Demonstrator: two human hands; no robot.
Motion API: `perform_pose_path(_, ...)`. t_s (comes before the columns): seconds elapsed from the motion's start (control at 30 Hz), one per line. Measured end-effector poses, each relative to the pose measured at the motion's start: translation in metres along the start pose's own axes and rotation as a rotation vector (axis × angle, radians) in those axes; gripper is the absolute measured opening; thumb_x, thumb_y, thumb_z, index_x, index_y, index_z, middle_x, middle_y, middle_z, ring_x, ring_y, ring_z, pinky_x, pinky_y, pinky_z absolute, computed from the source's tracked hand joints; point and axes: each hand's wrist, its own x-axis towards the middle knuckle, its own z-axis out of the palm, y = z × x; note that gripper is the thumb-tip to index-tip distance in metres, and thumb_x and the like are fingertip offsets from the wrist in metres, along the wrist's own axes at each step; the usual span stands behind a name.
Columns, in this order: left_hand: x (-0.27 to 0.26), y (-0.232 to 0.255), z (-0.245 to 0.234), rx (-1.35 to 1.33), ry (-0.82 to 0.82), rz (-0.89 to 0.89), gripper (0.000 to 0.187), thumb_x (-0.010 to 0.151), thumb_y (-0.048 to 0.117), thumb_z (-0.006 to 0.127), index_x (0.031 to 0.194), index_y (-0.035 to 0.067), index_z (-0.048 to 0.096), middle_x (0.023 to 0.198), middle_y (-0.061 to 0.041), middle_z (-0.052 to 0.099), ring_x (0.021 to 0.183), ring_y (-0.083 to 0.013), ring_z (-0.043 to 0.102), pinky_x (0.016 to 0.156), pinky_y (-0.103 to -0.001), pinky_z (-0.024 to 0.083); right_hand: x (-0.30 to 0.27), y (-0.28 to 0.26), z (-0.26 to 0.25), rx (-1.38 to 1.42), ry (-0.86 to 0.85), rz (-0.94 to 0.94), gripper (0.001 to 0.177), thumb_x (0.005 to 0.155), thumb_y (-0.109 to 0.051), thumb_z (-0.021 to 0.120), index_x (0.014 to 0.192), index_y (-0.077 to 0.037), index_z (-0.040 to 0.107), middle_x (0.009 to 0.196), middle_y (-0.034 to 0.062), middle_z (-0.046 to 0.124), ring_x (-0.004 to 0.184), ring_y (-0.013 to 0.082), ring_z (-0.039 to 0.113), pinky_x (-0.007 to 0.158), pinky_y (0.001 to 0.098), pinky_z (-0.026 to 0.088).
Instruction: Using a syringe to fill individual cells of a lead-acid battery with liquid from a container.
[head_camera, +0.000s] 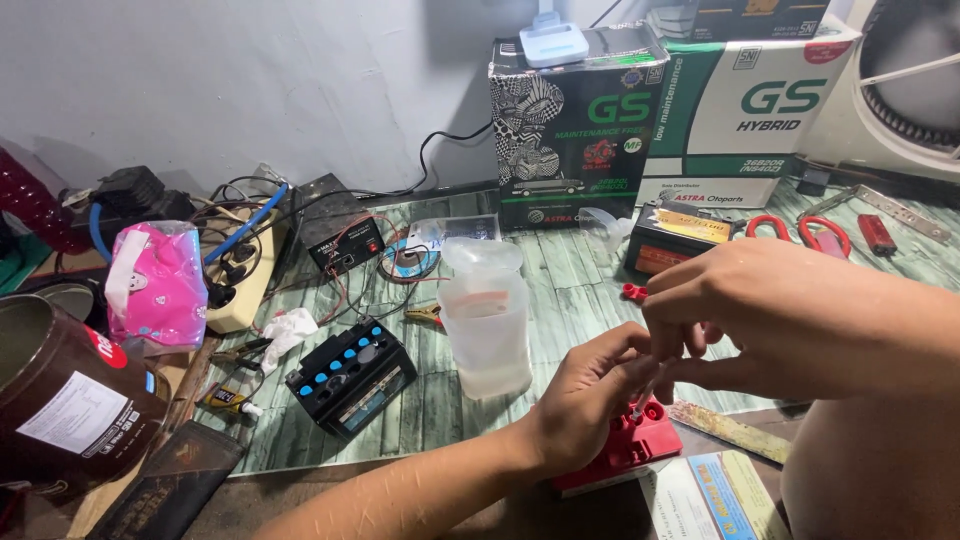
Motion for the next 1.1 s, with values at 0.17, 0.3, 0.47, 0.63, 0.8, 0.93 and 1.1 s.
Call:
perform_pose_path(0.17,-0.001,0.007,0.002,0.029,-0.017,-0.043,0.046,0.105,0.050,0.049,0.126,0.009,0.057,0.088,-0.004,0.052,0.077,-0.0107,0.044,0.071,-0.025,0.035,-0.001,0.003,0.005,-0.030,0.024,-0.018,0.010,0.086,-0.049,0.072,0.080,-0.041,0.073,0.073,-0.0228,0.080,0.069,0.0063,0.078,0.062,0.0324,0.062)
perform_pose_path(0.3,0.001,0.012,0.004,0.107,0.005,-0.058,0.044,0.104,0.052,0.048,0.115,0.011,0.058,0.086,-0.003,0.056,0.069,-0.0075,0.042,0.067,-0.023,0.035,-0.001,0.005,0.001,-0.005,0.028,-0.023,0.009,0.083,-0.048,0.075,0.088,-0.040,0.074,0.082,-0.0236,0.083,0.068,0.0065,0.079,0.063,0.0326,0.061)
perform_pose_path(0.47,0.001,0.008,0.001,0.106,0.027,-0.094,0.035,0.105,0.046,0.049,0.109,0.012,0.056,0.087,-0.005,0.059,0.068,-0.0085,0.045,0.067,-0.025,0.039,-0.002,0.005,-0.001,-0.006,0.036,-0.001,0.014,0.084,-0.050,0.076,0.087,-0.037,0.071,0.077,-0.0198,0.081,0.066,0.0071,0.079,0.066,0.0308,0.060)
perform_pose_path(0.63,-0.001,0.008,0.000,0.113,0.013,-0.074,0.033,0.107,0.041,0.051,0.121,0.013,0.062,0.086,-0.004,0.059,0.075,-0.0109,0.043,0.075,-0.026,0.037,-0.005,0.004,-0.002,0.030,0.092,0.007,0.013,0.085,-0.051,0.074,0.087,-0.038,0.074,0.077,-0.0245,0.081,0.061,0.0041,0.078,0.061,0.0268,0.062)
perform_pose_path(0.8,0.001,-0.001,-0.003,0.032,-0.042,-0.006,0.027,0.111,0.031,0.051,0.117,0.007,0.063,0.108,-0.007,0.064,0.094,-0.0160,0.059,0.093,-0.032,0.050,-0.014,0.007,-0.007,0.012,0.127,0.167,0.034,0.067,-0.054,0.087,0.091,-0.041,0.067,0.071,-0.0228,0.082,0.062,0.0035,0.083,0.061,0.0339,0.061)
perform_pose_path(0.93,-0.002,0.004,-0.003,0.066,-0.056,-0.002,0.025,0.112,0.027,0.047,0.120,0.010,0.064,0.121,-0.006,0.068,0.099,-0.0153,0.058,0.100,-0.034,0.052,-0.019,-0.010,-0.007,0.262,0.496,-0.024,0.037,0.066,-0.009,0.077,0.093,-0.014,0.052,0.065,-0.0114,0.065,0.048,0.0093,0.056,0.055,0.0235,0.061)
perform_pose_path(1.1,-0.001,0.008,-0.003,0.047,-0.085,0.009,0.025,0.114,0.022,0.044,0.122,0.008,0.064,0.102,-0.003,0.058,0.091,-0.0142,0.053,0.099,-0.034,0.052,-0.023,-0.025,-0.015,0.355,0.609,-0.128,0.045,0.076,0.003,0.074,0.097,-0.005,0.035,0.066,0.0014,0.059,0.056,0.0133,0.052,0.063,0.0276,0.054)
